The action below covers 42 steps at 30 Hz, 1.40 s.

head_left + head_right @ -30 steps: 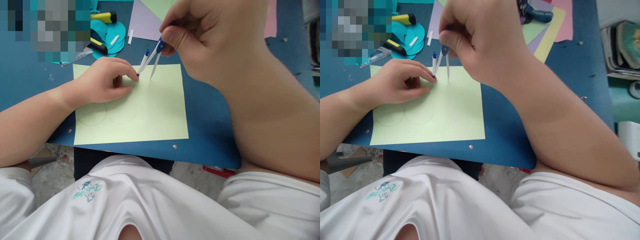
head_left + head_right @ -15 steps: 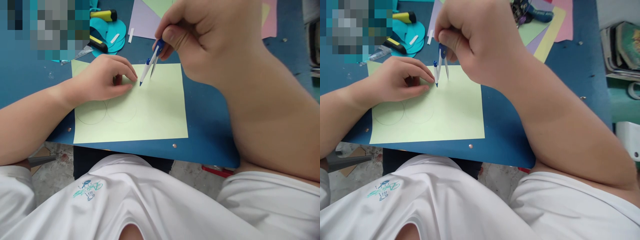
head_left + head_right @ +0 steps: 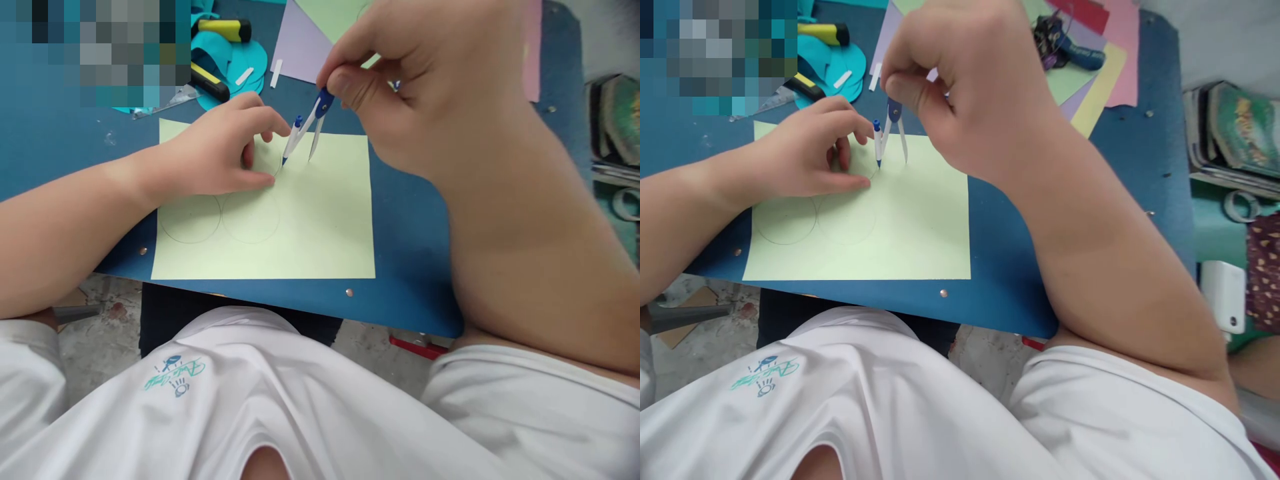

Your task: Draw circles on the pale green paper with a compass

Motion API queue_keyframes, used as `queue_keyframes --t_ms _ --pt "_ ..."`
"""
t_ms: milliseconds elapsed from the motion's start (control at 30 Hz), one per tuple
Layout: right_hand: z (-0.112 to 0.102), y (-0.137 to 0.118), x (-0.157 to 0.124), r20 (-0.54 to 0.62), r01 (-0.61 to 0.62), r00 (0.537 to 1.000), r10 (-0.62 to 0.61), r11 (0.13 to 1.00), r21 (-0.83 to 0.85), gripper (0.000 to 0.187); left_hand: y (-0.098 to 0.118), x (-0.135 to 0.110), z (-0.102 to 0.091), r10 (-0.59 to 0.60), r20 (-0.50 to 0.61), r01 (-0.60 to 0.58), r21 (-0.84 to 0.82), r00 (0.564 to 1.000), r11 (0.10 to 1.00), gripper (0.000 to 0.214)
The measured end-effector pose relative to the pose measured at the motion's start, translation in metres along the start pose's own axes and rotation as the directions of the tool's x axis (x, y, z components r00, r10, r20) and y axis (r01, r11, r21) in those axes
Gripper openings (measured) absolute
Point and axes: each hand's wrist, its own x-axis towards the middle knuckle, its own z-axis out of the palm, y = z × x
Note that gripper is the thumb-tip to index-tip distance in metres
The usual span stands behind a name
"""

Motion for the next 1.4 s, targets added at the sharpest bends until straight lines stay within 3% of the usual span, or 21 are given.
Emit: queue_keyframes --t_ms 100,300,500,600,767,833,900,1000,1100,1267,1333,1400 --pt "0.001 0.0 0.004 -0.02 -0.04 0.999 0.039 0.998 -0.043 0.036 0.005 -0.002 -0.004 -0.02 0.03 0.021 -0.027 0.999 0.999 0.086" --pt "-0.006 -0.005 0.007 -0.026 -0.162 0.987 0.16 0.966 -0.2 0.041 0.008 -0.002 -0.008 -0.019 0.055 0.016 0.039 0.998 0.999 0.082" --pt "-0.03 -0.015 0.006 0.107 -0.243 0.938 0.33 0.846 -0.475 0.049 0.011 -0.001 -0.014 -0.103 0.118 0.095 0.065 0.988 0.993 0.085" --pt "-0.041 -0.018 0.001 0.152 -0.229 0.908 0.39 0.765 -0.602 0.058 0.012 -0.001 -0.015 -0.118 0.14 0.109 0.072 0.983 0.991 0.088" --pt "-0.041 -0.034 -0.009 0.161 -0.155 0.929 0.334 0.744 -0.649 0.056 0.007 0.0 -0.009 -0.109 0.077 0.105 0.06 0.991 0.993 0.09" --pt "-0.039 -0.054 -0.006 0.202 -0.144 0.9 0.385 0.703 -0.697 0.057 0.004 0.002 -0.006 -0.121 0.055 0.117 0.074 0.991 0.99 0.091" --pt "-0.038 -0.077 0.001 0.258 -0.158 0.815 0.519 0.627 -0.763 0.053 0.003 0.003 -0.004 -0.133 0.05 0.128 0.089 0.99 0.988 0.093" --pt "-0.034 -0.105 0.013 0.325 -0.134 0.771 0.547 0.639 -0.758 0.047 0.004 0.005 -0.004 -0.17 0.065 0.162 0.114 0.983 0.98 0.094" --pt "-0.028 -0.108 0.021 0.335 -0.145 0.785 0.521 0.68 -0.719 0.047 0.007 0.005 -0.004 -0.167 0.066 0.16 0.101 0.984 0.982 0.093" --pt "-0.014 -0.087 0.03 0.183 -0.222 0.899 0.398 0.773 -0.594 0.043 0.008 0.002 -0.006 -0.098 0.064 0.097 0.02 0.993 0.995 0.099" --pt "-0.012 -0.082 0.033 0.154 -0.247 0.904 0.399 0.78 -0.574 0.041 0.008 0.001 -0.007 -0.099 0.074 0.099 0.007 0.992 0.995 0.1" --pt "-0.011 -0.081 0.035 0.164 -0.265 0.88 0.446 0.747 -0.609 0.039 0.009 0.001 -0.008 -0.103 0.079 0.103 0.012 0.991 0.995 0.099"
